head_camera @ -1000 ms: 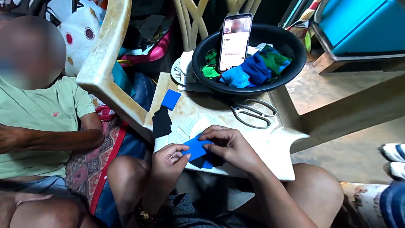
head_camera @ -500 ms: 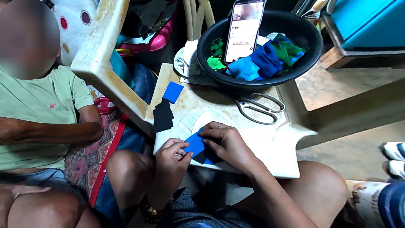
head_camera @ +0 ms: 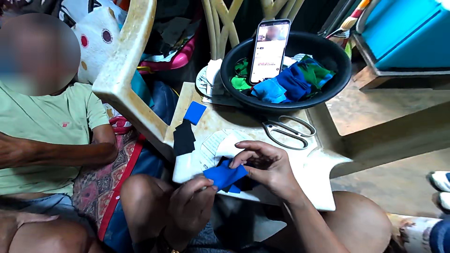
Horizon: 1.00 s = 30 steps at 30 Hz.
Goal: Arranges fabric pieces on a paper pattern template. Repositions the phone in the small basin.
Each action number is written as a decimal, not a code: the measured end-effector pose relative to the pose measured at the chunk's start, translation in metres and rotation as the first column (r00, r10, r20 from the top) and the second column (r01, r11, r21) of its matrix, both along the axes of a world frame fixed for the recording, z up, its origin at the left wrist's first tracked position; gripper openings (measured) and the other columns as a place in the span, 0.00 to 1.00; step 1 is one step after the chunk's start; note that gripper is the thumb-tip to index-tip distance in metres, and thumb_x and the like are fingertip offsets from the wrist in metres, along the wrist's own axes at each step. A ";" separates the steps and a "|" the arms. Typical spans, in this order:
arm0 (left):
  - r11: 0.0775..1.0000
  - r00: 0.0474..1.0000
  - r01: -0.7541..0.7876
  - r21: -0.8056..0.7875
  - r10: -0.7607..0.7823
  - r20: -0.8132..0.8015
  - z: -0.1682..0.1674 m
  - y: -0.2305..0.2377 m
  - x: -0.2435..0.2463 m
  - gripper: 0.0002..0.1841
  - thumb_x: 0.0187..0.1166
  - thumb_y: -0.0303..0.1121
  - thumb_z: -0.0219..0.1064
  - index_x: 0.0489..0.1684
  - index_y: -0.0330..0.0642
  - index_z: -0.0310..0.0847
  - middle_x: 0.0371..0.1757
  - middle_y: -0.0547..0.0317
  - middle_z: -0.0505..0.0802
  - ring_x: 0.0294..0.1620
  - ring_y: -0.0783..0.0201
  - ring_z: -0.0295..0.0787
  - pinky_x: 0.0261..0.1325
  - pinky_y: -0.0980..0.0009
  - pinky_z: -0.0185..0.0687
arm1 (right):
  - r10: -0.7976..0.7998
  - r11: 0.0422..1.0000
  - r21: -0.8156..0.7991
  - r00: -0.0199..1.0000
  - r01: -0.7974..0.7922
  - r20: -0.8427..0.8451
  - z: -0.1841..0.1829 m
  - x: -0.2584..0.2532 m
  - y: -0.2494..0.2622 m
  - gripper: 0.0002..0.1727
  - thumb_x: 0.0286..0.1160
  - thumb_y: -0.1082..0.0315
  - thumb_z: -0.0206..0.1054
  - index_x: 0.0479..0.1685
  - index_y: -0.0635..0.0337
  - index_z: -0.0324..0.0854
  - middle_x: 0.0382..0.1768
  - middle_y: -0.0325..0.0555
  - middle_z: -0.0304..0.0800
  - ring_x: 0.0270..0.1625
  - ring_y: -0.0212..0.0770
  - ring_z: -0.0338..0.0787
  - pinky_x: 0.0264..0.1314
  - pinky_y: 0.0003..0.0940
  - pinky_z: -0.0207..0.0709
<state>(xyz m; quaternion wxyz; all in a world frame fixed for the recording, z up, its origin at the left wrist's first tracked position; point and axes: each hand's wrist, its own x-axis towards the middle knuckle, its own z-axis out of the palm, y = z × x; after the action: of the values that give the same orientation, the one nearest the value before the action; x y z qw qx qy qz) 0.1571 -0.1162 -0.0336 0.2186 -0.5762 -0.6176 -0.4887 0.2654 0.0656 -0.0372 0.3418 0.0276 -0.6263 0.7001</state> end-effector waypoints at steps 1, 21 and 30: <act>1.000 1.000 0.025 -0.005 -0.025 0.002 -0.002 -0.001 0.000 0.03 0.85 0.29 0.64 0.41 0.43 0.81 0.53 0.61 0.86 0.61 0.75 0.85 0.68 0.81 0.80 | 0.015 1.000 -0.016 1.000 -0.015 -0.012 -0.001 0.000 0.001 0.21 0.67 0.77 0.74 0.60 0.50 0.87 0.42 0.27 0.98 0.44 0.22 0.94 0.54 0.18 0.86; 0.998 0.830 -0.026 0.051 -0.007 0.557 -0.014 0.006 0.015 0.06 0.66 0.20 0.75 0.36 0.37 0.86 0.47 0.62 0.91 0.49 0.79 0.90 0.50 0.83 0.90 | -0.151 0.986 0.112 0.959 0.127 0.238 0.003 -0.002 -0.011 0.17 0.62 0.83 0.70 0.53 0.67 0.85 0.40 0.32 0.94 0.37 0.19 0.90 0.42 0.14 0.84; 0.974 0.834 -0.101 -0.202 0.194 0.517 -0.019 0.008 0.015 0.07 0.63 0.20 0.75 0.33 0.24 0.86 0.48 0.44 0.90 0.46 0.73 0.93 0.44 0.82 0.91 | -0.282 0.890 0.438 0.905 0.123 0.320 -0.008 -0.008 -0.010 0.15 0.68 0.80 0.66 0.53 0.68 0.88 0.45 0.47 0.95 0.45 0.24 0.93 0.52 0.17 0.85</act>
<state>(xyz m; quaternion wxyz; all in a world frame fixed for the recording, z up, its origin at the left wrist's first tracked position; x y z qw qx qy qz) 0.1722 -0.1084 -0.0529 0.0266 -0.3846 -0.7352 -0.5576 0.2575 0.0553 -0.0455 0.2749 -0.1026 -0.8112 0.5058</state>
